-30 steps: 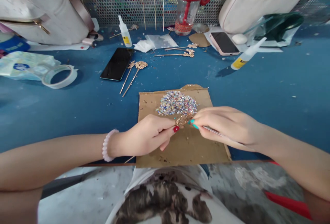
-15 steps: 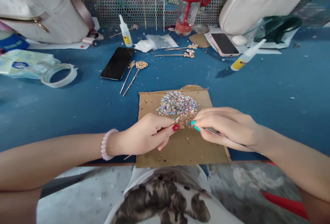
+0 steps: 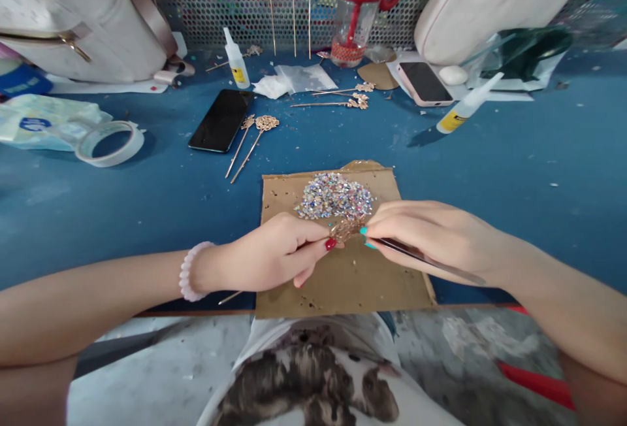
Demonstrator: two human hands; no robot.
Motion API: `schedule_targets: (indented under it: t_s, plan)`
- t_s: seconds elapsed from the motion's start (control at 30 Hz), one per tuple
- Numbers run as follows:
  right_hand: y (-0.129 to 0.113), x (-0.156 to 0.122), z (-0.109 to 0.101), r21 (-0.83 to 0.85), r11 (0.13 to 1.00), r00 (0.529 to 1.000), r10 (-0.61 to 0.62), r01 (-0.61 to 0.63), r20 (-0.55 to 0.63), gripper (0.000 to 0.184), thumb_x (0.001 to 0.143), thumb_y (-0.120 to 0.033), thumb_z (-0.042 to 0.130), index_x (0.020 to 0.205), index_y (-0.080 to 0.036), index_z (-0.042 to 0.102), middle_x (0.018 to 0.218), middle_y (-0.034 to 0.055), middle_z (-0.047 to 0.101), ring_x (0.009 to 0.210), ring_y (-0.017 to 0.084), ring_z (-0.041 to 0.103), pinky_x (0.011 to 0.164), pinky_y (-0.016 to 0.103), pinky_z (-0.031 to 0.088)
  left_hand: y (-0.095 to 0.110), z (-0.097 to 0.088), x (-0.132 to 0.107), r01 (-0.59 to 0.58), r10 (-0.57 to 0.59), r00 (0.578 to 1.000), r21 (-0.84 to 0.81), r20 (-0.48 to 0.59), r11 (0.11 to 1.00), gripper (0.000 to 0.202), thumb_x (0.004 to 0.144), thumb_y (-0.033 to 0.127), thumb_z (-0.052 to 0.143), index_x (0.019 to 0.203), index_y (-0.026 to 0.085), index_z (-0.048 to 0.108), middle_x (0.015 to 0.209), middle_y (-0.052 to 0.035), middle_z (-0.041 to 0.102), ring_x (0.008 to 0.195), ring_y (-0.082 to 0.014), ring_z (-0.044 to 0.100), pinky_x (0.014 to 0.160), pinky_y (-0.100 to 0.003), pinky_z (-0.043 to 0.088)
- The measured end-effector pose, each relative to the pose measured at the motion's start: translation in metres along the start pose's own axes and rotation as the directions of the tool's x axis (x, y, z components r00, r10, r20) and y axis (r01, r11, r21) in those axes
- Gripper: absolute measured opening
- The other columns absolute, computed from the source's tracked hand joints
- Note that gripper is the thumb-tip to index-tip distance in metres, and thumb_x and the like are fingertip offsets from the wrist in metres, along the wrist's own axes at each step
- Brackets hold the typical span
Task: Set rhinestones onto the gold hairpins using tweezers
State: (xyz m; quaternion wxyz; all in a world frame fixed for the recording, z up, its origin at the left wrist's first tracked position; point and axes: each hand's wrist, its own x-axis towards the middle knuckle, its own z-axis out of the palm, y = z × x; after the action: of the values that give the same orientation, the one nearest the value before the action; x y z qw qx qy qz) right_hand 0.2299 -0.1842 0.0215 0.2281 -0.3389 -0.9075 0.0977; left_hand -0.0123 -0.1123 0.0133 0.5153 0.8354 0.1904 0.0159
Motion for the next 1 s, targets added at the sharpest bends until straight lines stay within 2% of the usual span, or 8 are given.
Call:
schedule_targets:
  t_s: [0.1, 0.3, 0.47, 0.6, 0.77, 1.0]
  plan:
    - [-0.0013, -0.0003, -0.0022, 0.002, 0.997, 0.994, 0.071, -0.071, 0.086, 0.008, 0.094, -0.018, 0.047, 0.098, -0.018, 0.055, 0.087, 0.0046, 0.064, 0.078, 0.015, 0.062, 0.069, 0.027, 0.048, 0.0002, -0.0004, 0.0016, 0.045, -0.046, 0.999, 0.009, 0.021, 0.999, 0.034, 0.094, 0.015, 0.037, 0.061, 0.016, 0.045, 0.048, 0.0066, 0.058, 0.043, -0.0038, 0.046, 0.049, -0.014, 0.036]
    - [-0.0028, -0.0019, -0.0035, 0.032, 0.983, 0.973, 0.172, -0.179, 0.156, 0.011, 0.095, -0.018, 0.044, 0.094, -0.020, 0.055, 0.085, 0.0035, 0.063, 0.070, 0.015, 0.058, 0.064, 0.026, 0.043, 0.0014, -0.0010, 0.0038, 0.082, -0.083, 0.996, 0.041, 0.024, 0.996, 0.037, 0.095, 0.018, 0.036, 0.060, 0.016, 0.047, 0.050, 0.0070, 0.060, 0.045, -0.0033, 0.047, 0.050, -0.013, 0.036]
    - [-0.0054, 0.0000, -0.0062, 0.026, 0.977, 0.955, 0.202, -0.212, 0.215, 0.014, 0.095, -0.019, 0.041, 0.096, -0.020, 0.055, 0.084, 0.0040, 0.061, 0.067, 0.015, 0.054, 0.061, 0.027, 0.040, 0.0029, -0.0004, 0.0029, 0.081, -0.083, 0.996, 0.053, 0.037, 0.995, 0.037, 0.094, 0.016, 0.037, 0.058, 0.016, 0.048, 0.050, 0.0072, 0.059, 0.043, -0.0029, 0.043, 0.047, -0.013, 0.033]
    - [-0.0067, 0.0018, -0.0053, -0.003, 0.976, 0.943, 0.213, -0.220, 0.255, 0.016, 0.095, -0.019, 0.039, 0.097, -0.020, 0.055, 0.082, 0.0041, 0.061, 0.065, 0.016, 0.052, 0.061, 0.027, 0.040, 0.0017, -0.0008, 0.0038, 0.059, -0.063, 0.997, 0.081, 0.045, 0.995, 0.038, 0.094, 0.015, 0.038, 0.057, 0.015, 0.050, 0.050, 0.0067, 0.059, 0.045, -0.0026, 0.045, 0.051, -0.013, 0.034]
    - [-0.0054, -0.0004, 0.0003, -0.022, 0.979, 0.949, 0.200, -0.200, 0.244, 0.017, 0.094, -0.016, 0.039, 0.098, -0.021, 0.055, 0.081, 0.0040, 0.060, 0.066, 0.016, 0.053, 0.066, 0.029, 0.042, 0.0003, -0.0012, 0.0053, 0.054, -0.059, 0.997, 0.092, 0.058, 0.994, 0.040, 0.095, 0.018, 0.037, 0.058, 0.015, 0.051, 0.052, 0.0056, 0.060, 0.047, -0.0033, 0.047, 0.052, -0.014, 0.035]
    - [-0.0022, -0.0003, 0.0026, -0.040, 0.975, 0.953, 0.221, -0.217, 0.209, 0.020, 0.094, -0.016, 0.037, 0.088, -0.021, 0.056, 0.077, 0.0030, 0.060, 0.065, 0.016, 0.053, 0.064, 0.028, 0.042, 0.0007, -0.0020, 0.0040, 0.068, -0.069, 0.996, 0.022, 0.052, 0.997, 0.036, 0.095, 0.018, 0.037, 0.061, 0.016, 0.047, 0.049, 0.0073, 0.058, 0.043, -0.0030, 0.044, 0.047, -0.012, 0.033]
